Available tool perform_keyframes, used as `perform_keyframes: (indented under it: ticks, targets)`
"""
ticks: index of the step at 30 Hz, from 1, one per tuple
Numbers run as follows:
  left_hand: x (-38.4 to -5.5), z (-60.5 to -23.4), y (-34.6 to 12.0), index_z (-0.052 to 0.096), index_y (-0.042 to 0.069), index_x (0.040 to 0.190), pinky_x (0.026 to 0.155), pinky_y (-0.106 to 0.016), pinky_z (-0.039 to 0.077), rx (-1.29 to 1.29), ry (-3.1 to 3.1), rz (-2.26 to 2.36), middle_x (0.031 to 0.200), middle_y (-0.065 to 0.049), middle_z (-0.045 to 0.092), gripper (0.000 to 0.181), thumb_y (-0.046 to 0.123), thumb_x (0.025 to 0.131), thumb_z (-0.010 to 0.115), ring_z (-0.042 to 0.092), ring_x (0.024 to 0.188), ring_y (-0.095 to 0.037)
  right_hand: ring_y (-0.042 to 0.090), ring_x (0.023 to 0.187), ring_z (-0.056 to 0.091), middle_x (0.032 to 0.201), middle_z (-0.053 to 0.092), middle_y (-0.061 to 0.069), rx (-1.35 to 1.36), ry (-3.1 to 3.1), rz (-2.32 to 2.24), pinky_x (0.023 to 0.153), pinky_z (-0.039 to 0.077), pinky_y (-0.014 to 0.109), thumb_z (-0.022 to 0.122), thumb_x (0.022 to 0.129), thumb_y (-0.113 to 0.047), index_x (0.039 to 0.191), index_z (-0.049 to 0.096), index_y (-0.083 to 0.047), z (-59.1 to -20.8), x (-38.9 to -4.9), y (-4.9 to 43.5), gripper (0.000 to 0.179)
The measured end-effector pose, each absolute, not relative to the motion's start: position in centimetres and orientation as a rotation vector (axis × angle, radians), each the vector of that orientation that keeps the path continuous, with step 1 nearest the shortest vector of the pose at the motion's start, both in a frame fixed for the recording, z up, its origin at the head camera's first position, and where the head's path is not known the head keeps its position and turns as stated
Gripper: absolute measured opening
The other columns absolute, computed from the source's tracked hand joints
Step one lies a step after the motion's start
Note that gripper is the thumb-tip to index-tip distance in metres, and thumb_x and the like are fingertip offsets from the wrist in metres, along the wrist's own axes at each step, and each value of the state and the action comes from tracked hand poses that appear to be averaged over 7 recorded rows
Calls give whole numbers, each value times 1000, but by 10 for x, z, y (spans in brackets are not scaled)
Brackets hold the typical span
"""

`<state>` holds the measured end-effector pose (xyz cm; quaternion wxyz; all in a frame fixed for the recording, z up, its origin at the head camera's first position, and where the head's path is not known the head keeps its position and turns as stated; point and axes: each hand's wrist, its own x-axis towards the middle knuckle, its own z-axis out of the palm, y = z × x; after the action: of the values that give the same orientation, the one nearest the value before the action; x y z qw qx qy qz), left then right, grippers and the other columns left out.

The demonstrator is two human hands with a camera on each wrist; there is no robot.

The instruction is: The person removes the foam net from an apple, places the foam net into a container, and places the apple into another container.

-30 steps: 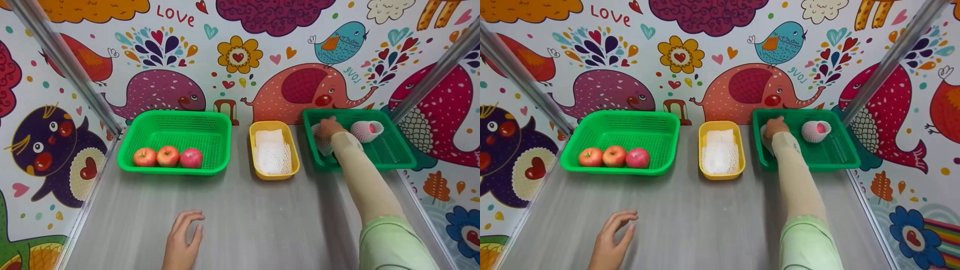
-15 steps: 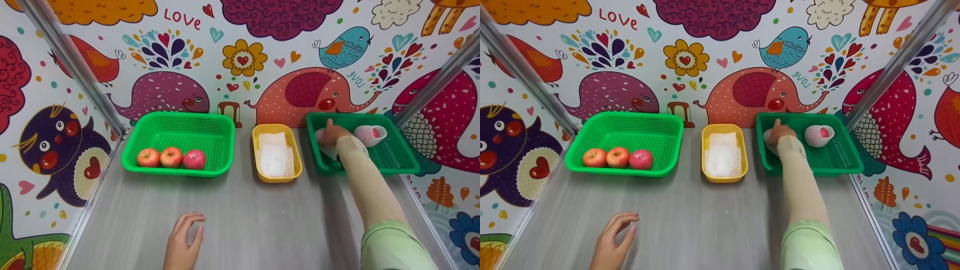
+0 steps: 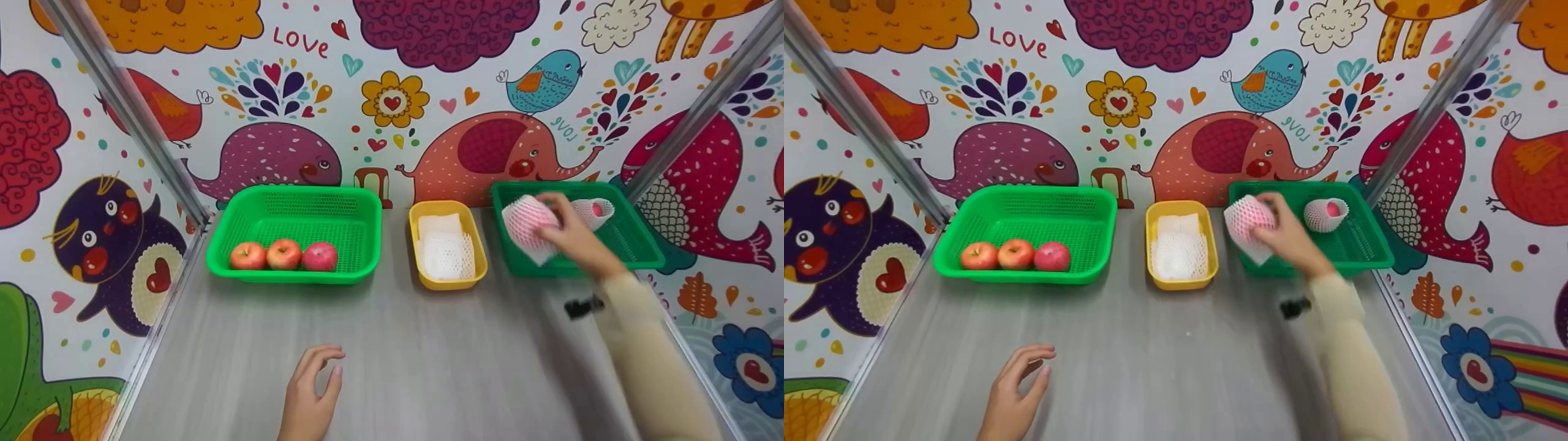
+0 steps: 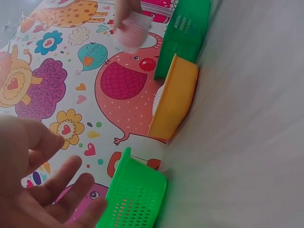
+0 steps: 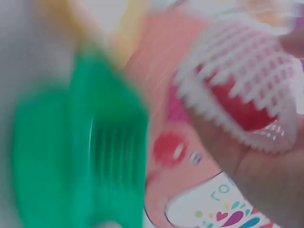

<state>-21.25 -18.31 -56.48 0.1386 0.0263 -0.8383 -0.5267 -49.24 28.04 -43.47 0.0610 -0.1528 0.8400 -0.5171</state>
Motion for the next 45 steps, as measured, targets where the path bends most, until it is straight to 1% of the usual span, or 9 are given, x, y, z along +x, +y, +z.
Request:
perform_keyframes:
  ticks: [5, 9, 15, 21, 25, 30, 35, 41, 45]
  targets:
    - [-218, -563, -186, 73, 23, 119, 102, -53, 54, 21, -2432, -1513, 128, 12, 63, 23, 5, 107, 69, 61, 124, -15, 29, 116, 63, 144, 52, 21, -635, 2078, -2172, 89, 62, 38, 52, 104, 12, 157, 41, -7, -461, -405, 275, 57]
    - [-228, -563, -183, 72, 23, 119, 103, -50, 54, -69, -2436, -1521, 127, 10, 64, 20, 6, 108, 68, 61, 123, -15, 31, 122, 60, 146, 54, 20, -676, 2246, -2029, 92, 61, 38, 63, 98, 16, 156, 43, -2, -475, -372, 267, 63]
    - [-244, -569, -162, 71, 21, 124, 103, -50, 55, -193, -2454, -1653, 126, 8, 66, 20, 10, 109, 67, 62, 123, -16, 32, 126, 56, 148, 54, 14, -897, 2416, -1723, 97, 57, 35, 84, 88, 3, 159, 47, -8, -506, -361, 219, 82]
    - [-257, -582, -130, 69, 9, 138, 102, -40, 57, -345, -2503, -1805, 134, -4, 66, 29, 8, 109, 64, 62, 129, -23, 26, 135, 55, 153, 54, 8, -1050, 2453, -1348, 112, 49, 46, 87, 80, 0, 161, 45, -11, -542, -338, 158, 92]
    - [-260, -593, -116, 70, 6, 138, 99, -35, 58, -368, -2552, -1844, 134, -2, 66, 30, 9, 109, 64, 66, 123, -24, 25, 138, 55, 151, 55, 7, -1040, 2498, -1176, 113, 48, 49, 89, 82, 1, 160, 48, -11, -558, -321, 136, 89]
    - [-257, -601, -112, 69, 5, 134, 85, -32, 61, -329, -2547, -1882, 129, -7, 67, 27, 3, 107, 65, 71, 103, -19, 33, 144, 52, 157, 54, 13, -1043, 2517, -1110, 117, 44, 52, 89, 86, 3, 159, 48, -8, -574, -308, 131, 85]
    - [-255, -603, -110, 60, 3, 144, 66, -30, 61, -297, -2575, -2006, 135, -17, 60, 39, -1, 106, 65, 71, 79, -14, 39, 153, 40, 166, 43, 22, -987, 2476, -1183, 122, 34, 57, 87, 91, -3, 162, 45, -8, -582, -299, 136, 83]
    - [-247, -610, -107, 49, 4, 157, 64, -29, 60, -262, -2678, -2028, 143, -21, 57, 60, -3, 101, 66, 68, 71, -11, 36, 152, 42, 165, 46, 17, -834, 2464, -1231, 122, 35, 58, 93, 87, -9, 166, 42, -13, -589, -289, 149, 94]
    - [-241, -612, -106, 40, 3, 164, 64, -28, 57, -292, -2756, -1962, 148, -21, 54, 75, -4, 95, 72, 65, 73, -13, 34, 148, 48, 161, 52, 13, -780, 2471, -1241, 120, 38, 57, 90, 90, -6, 164, 46, -13, -593, -283, 154, 86]
